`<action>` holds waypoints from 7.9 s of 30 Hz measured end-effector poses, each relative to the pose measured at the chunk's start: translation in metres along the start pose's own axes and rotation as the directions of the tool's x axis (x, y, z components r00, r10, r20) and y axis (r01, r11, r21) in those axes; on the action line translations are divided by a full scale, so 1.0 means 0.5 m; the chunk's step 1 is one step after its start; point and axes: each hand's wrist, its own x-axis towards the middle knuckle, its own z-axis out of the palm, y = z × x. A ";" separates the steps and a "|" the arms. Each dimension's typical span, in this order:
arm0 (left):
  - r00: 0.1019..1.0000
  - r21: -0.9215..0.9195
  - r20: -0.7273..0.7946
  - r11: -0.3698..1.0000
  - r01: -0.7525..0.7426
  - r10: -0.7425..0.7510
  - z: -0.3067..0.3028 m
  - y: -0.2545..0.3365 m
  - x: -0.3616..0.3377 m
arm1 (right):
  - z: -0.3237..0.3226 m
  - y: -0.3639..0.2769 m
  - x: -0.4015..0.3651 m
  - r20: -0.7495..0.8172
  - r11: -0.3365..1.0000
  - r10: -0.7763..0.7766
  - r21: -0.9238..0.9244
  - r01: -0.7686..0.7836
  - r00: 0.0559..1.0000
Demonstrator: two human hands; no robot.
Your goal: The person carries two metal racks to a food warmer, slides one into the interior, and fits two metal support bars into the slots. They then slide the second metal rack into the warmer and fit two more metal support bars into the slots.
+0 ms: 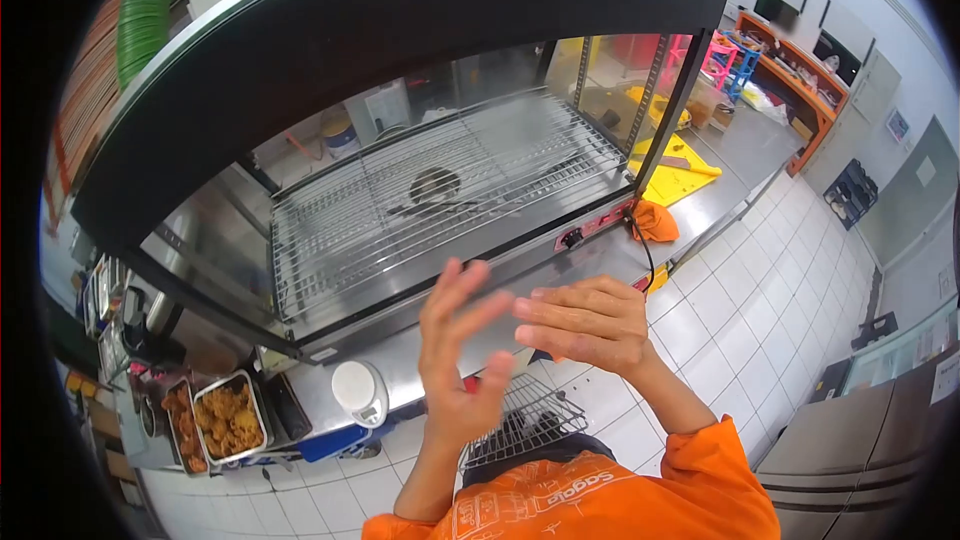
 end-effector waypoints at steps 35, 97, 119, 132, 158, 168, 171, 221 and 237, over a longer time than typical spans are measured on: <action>0.888 -0.236 0.365 0.895 0.379 -0.280 -0.025 0.148 0.035 | -0.043 -0.058 0.038 -0.083 0.948 -0.282 0.129 0.291 0.956; 0.952 -0.616 -0.289 0.742 -0.264 0.099 -0.143 0.229 0.076 | -0.025 -0.087 0.362 0.136 0.557 -0.386 -0.754 0.348 0.912; 0.936 -0.733 -0.350 0.612 -0.297 0.035 -0.125 0.107 0.007 | 0.075 -0.096 0.234 0.153 0.632 -0.278 -0.714 0.301 0.948; 0.922 -0.760 -0.384 0.582 -0.288 -0.045 -0.148 0.088 -0.033 | 0.158 -0.136 0.221 0.192 0.660 -0.288 -0.670 0.340 0.938; 0.797 -0.330 -0.604 0.909 -0.255 0.004 -0.123 0.087 -0.016 | 0.173 -0.136 0.207 0.197 0.634 -0.311 -0.685 0.358 0.930; 0.786 -0.228 -0.617 0.960 -0.163 -0.013 -0.127 0.100 -0.023 | 0.181 -0.130 0.219 0.049 0.640 -0.335 -0.721 0.265 0.941; 0.808 -0.217 -0.588 0.955 -0.204 0.039 -0.133 0.094 -0.028 | 0.177 -0.134 0.221 0.025 0.669 -0.327 -0.700 0.250 0.945; 0.809 0.806 0.281 0.585 0.094 -0.516 0.153 -0.597 -0.001 | 0.308 0.302 -0.276 0.215 0.691 0.722 -0.268 -0.671 0.658; 0.892 0.752 0.173 0.640 0.154 -0.418 0.203 -0.574 -0.025 | 0.381 0.309 -0.305 -0.036 0.629 0.773 -0.082 -0.773 0.633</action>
